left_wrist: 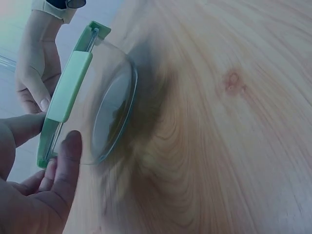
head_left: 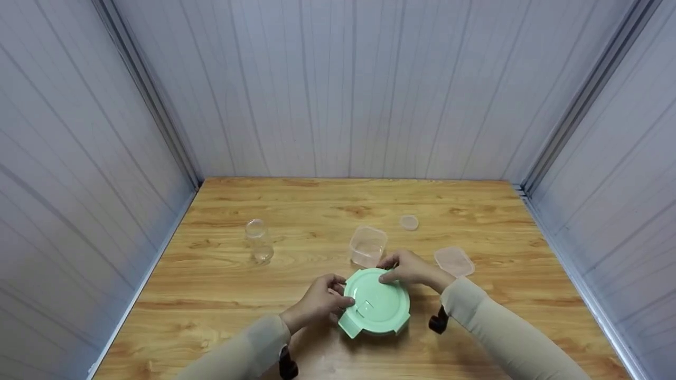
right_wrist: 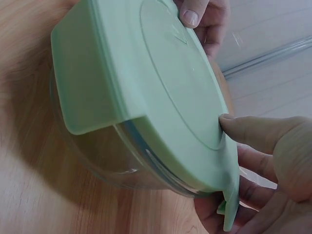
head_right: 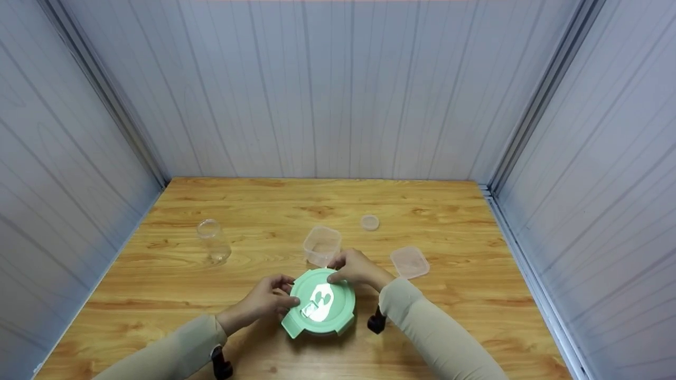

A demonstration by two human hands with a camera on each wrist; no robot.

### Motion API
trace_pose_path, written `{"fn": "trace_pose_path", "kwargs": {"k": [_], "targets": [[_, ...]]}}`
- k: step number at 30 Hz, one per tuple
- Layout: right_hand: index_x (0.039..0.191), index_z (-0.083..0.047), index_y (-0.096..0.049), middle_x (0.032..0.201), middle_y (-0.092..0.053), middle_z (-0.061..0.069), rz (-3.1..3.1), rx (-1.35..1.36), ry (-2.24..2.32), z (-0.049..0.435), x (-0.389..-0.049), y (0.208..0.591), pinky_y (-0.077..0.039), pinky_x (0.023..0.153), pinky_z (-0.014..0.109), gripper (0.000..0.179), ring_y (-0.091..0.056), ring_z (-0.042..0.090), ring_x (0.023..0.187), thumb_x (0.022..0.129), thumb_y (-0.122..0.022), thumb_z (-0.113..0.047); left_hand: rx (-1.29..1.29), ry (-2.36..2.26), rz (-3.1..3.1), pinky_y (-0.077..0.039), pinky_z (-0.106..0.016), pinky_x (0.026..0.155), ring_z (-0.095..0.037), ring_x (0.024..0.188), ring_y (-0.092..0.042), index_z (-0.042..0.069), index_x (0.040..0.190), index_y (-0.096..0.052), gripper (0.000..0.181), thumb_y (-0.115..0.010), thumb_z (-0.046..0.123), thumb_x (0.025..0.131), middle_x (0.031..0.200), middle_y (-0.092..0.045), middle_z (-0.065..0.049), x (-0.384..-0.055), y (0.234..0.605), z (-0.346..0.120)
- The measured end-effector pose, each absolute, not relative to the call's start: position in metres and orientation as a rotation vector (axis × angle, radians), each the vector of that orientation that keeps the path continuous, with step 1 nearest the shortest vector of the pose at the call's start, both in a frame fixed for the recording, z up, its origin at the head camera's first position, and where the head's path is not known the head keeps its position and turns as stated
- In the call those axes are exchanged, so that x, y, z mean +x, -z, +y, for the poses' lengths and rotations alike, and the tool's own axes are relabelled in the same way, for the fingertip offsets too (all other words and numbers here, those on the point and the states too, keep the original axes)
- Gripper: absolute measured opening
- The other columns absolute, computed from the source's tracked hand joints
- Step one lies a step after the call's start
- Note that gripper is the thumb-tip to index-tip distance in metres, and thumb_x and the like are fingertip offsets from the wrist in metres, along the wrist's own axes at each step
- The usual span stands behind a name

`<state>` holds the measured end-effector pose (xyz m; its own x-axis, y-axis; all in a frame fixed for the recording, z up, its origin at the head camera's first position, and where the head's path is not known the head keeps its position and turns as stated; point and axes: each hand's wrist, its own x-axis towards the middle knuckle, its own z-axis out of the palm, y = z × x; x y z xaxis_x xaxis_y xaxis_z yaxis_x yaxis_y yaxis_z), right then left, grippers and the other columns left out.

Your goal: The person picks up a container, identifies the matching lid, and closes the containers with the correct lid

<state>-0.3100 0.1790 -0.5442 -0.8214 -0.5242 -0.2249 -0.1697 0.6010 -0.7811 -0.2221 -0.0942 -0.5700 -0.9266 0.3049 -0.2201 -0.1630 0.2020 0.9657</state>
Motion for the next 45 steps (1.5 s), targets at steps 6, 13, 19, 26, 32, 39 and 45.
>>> {"fn": "trace_pose_path", "kwargs": {"k": [6,13,19,26,32,39,45], "targets": [[0.117,-0.001,-0.082,0.112,-0.082,0.014,2.383,-0.569,1.128,0.181,-0.31,0.547,-0.057,0.085,0.028,0.025,-0.067,0.013,0.097,0.094,-0.083,-0.011,0.154,-1.761,2.174,-0.059,-0.025,0.073,-0.018,0.089,-0.063,-0.01,0.135,-0.062,0.054,-0.083,0.004,0.088,0.103,-0.063,-0.009,-0.226,0.57,-0.092],[0.116,0.0,-0.08,0.108,-0.079,0.01,2.388,-0.521,1.141,0.188,-0.306,0.548,-0.057,0.089,0.031,0.024,-0.066,0.015,0.099,0.095,-0.083,-0.012,0.139,-1.766,2.106,-0.062,-0.028,0.074,-0.018,0.091,-0.062,-0.01,0.138,-0.061,0.052,-0.079,0.004,0.091,0.106,-0.061,-0.009,-0.234,0.571,-0.09],[0.11,-0.001,-0.076,0.097,-0.069,0.003,2.395,-0.437,1.16,0.194,-0.301,0.55,-0.049,0.079,0.028,0.02,-0.057,0.016,0.09,0.095,-0.084,-0.012,0.173,-1.718,2.161,-0.06,-0.027,0.072,-0.017,0.092,-0.063,-0.009,0.135,-0.066,0.047,-0.078,0.007,0.092,0.111,-0.067,-0.011,-0.244,0.57,-0.089],[0.108,0.0,-0.073,0.093,-0.064,0.002,2.39,-0.398,1.211,0.2,-0.298,0.555,-0.048,0.073,0.026,0.022,-0.056,0.016,0.087,0.094,-0.085,-0.013,0.232,-1.689,2.228,-0.055,-0.022,0.077,-0.017,0.096,-0.063,-0.007,0.126,-0.073,0.036,-0.076,0.007,0.093,0.109,-0.074,-0.013,-0.261,0.572,-0.088],[0.103,0.002,-0.07,0.091,-0.062,0.002,2.385,-0.405,1.251,0.204,-0.291,0.555,-0.047,0.068,0.023,0.022,-0.056,0.016,0.084,0.093,-0.085,-0.011,0.256,-1.68,2.219,-0.055,-0.024,0.086,-0.017,0.101,-0.064,-0.005,0.126,-0.075,0.032,-0.075,0.005,0.096,0.114,-0.075,-0.014,-0.27,0.571,-0.086],[0.102,0.0,-0.071,0.088,-0.063,0.002,2.391,-0.349,1.249,0.208,-0.287,0.555,-0.048,0.063,0.022,0.022,-0.057,0.014,0.08,0.094,-0.085,-0.015,0.215,-1.723,2.156,-0.055,-0.024,0.09,-0.017,0.105,-0.063,-0.005,0.126,-0.075,0.031,-0.074,0.002,0.096,0.12,-0.075,-0.015,-0.275,0.571,-0.083],[0.106,0.0,-0.073,0.091,-0.065,0.002,2.411,-0.417,1.206,0.212,-0.285,0.552,-0.048,0.068,0.024,0.024,-0.057,0.015,0.083,0.094,-0.084,-0.017,0.286,-1.734,2.127,-0.055,-0.021,0.086,-0.015,0.101,-0.063,-0.005,0.128,-0.074,0.034,-0.076,0.004,0.095,0.116,-0.075,-0.013,-0.274,0.572,-0.086]]}}
